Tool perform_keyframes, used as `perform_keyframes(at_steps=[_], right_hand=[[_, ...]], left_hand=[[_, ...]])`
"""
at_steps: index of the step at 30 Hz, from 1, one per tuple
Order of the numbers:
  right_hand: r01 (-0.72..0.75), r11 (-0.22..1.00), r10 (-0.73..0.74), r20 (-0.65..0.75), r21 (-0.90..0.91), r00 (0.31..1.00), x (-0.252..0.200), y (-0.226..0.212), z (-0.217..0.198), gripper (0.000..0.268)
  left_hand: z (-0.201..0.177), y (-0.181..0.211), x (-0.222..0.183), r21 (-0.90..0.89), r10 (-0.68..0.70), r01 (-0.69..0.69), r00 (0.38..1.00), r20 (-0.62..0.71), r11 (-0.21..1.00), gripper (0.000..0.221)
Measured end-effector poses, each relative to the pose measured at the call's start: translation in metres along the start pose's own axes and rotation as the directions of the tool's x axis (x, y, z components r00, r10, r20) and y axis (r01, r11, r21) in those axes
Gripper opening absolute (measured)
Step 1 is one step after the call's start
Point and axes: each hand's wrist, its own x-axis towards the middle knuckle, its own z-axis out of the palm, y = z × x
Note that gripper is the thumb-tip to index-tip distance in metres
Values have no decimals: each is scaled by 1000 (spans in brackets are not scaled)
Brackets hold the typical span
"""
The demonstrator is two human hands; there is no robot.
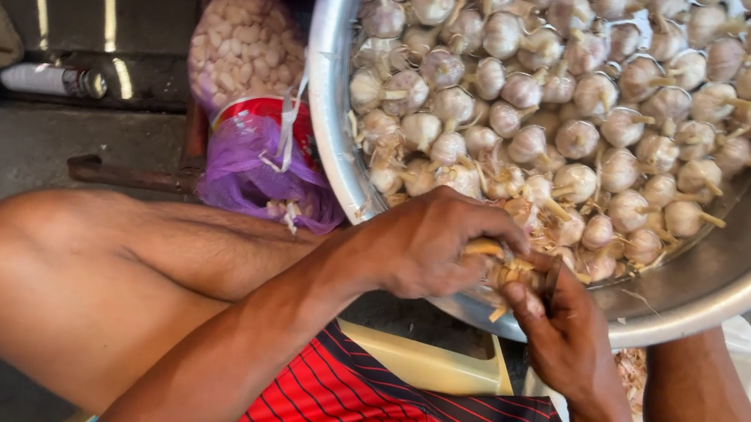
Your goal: A person is manually peeling garlic bulbs. They use a small knife to trim the root end and then remove the outer skin with their fingers.
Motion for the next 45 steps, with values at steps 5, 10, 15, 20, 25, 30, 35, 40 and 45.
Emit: perform_keyframes(at_steps=[5, 10, 15, 20, 25, 30, 35, 40, 45], right_hand=[[1, 981, 39, -200, 192, 979, 1, -23, 22, 44], [7, 902, 204, -438, 433, 875, 8, -26, 85, 44], [-177, 881, 276, -174, 439, 945, -7, -55, 88, 41], [-259, 965, 263, -137, 45, 955, -6, -71, 39, 64], [-80, 988, 54, -191, -131, 980, -3, -73, 26, 52], [-2, 1000, 4, -188, 6, 982, -1, -80, 28, 43], [-12, 989, 38, -177, 146, 984, -3, -90, 24, 40], [-13, 966, 51, -139, 258, 989, -4, -74, 29, 37], [-24, 909, 64, -83, 416, 995, -4, -52, 35, 32]], left_hand=[[-1, -39, -13, -188, -127, 80, 959, -254, 979, 31], [61, -85, -6, -600, -267, -66, 853, -449, 797, 33], [40, -67, -10, -317, -291, 146, 829, -477, 937, 40], [29, -35, -10, -40, -254, 262, 871, -420, 964, 36], [32, -20, -10, 82, -11, 47, 920, -392, 996, 30], [38, -15, -11, 272, 94, 20, 912, -400, 962, 25], [38, -15, -10, 316, 126, 0, 917, -379, 949, 24], [36, -18, -11, 315, 134, -14, 922, -363, 949, 23], [38, -16, -13, 335, 154, -20, 913, -378, 942, 22]])
